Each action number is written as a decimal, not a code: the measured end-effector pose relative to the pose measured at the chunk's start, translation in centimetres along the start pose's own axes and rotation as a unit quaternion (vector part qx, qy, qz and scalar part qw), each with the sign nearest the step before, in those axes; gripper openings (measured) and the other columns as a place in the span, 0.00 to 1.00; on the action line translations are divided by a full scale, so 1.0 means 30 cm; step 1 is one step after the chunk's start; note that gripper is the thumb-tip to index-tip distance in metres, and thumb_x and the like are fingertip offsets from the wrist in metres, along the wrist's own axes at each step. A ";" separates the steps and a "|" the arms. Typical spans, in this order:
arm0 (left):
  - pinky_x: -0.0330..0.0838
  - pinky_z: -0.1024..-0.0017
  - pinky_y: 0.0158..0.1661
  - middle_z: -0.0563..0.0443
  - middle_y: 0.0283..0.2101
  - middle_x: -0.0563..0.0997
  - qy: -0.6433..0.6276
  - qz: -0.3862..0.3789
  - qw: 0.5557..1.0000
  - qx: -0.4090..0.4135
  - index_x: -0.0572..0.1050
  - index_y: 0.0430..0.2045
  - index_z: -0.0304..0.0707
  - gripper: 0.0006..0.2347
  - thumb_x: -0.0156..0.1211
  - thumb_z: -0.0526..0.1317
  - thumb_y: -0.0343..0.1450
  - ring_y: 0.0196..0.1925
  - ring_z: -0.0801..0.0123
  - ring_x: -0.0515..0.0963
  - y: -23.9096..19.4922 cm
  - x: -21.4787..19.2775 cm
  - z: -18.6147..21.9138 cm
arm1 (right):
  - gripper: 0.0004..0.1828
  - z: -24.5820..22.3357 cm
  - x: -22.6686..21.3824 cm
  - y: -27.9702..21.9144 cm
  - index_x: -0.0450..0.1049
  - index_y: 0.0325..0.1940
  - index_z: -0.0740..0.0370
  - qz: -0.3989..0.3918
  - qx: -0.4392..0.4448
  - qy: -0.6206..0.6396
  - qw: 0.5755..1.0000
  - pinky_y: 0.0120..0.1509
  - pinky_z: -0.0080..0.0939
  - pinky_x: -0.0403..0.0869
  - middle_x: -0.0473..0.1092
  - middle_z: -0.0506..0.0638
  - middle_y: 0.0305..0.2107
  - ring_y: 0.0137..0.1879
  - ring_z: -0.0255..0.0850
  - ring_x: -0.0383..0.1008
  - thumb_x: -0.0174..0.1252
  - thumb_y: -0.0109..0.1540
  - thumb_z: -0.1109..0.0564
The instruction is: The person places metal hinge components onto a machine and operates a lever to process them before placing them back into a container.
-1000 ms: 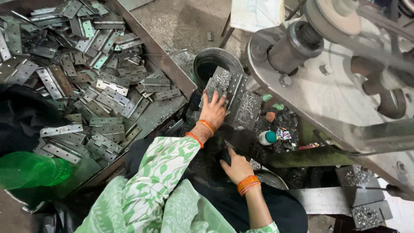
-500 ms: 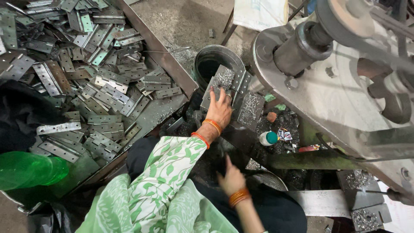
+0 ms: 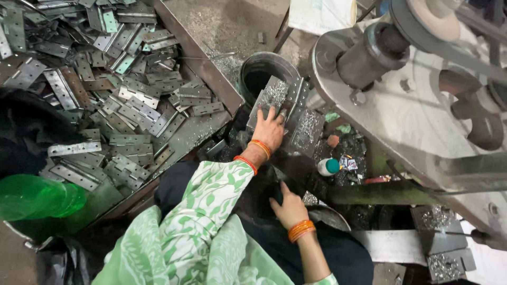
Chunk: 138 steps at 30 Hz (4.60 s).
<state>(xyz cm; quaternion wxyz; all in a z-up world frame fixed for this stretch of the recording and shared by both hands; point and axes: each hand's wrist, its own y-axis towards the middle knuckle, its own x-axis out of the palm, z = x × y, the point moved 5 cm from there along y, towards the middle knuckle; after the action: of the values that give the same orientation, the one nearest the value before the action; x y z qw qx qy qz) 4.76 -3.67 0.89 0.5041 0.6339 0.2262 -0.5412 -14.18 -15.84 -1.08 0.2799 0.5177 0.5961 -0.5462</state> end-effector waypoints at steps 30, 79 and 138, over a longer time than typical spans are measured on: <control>0.53 0.32 0.62 0.52 0.64 0.73 0.009 0.017 1.000 0.012 0.83 0.43 0.43 0.14 0.52 0.42 0.69 0.71 0.46 0.58 0.020 -0.005 -0.024 | 0.47 0.070 0.208 -0.027 0.56 0.73 0.53 0.085 -0.041 0.064 0.993 0.53 0.57 0.76 0.75 0.67 0.46 0.52 0.62 0.77 0.69 0.53 0.49; 0.53 0.36 0.68 0.51 0.56 0.77 -0.024 -0.082 0.987 0.135 0.83 0.40 0.40 0.11 0.53 0.41 0.72 0.69 0.49 0.63 -0.204 -0.083 -0.021 | 0.40 -0.096 -0.086 -0.021 0.63 0.69 0.59 -0.015 -0.028 -0.038 0.999 0.59 0.59 0.76 0.75 0.71 0.43 0.51 0.66 0.77 0.61 0.58 0.39; 0.53 0.33 0.64 0.50 0.61 0.75 -0.023 -0.017 0.999 0.033 0.83 0.42 0.42 0.13 0.54 0.44 0.70 0.70 0.46 0.60 -0.079 -0.053 -0.007 | 0.50 0.094 0.268 0.005 0.52 0.76 0.54 0.008 0.024 0.064 0.998 0.52 0.54 0.79 0.79 0.66 0.39 0.45 0.59 0.82 0.66 0.55 0.43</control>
<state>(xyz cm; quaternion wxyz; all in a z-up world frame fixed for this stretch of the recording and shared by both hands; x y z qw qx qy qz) 2.39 -2.14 1.37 0.4788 0.6335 0.2078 -0.5711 -17.16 -16.00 -9.08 0.2324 0.5629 0.5956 -0.5238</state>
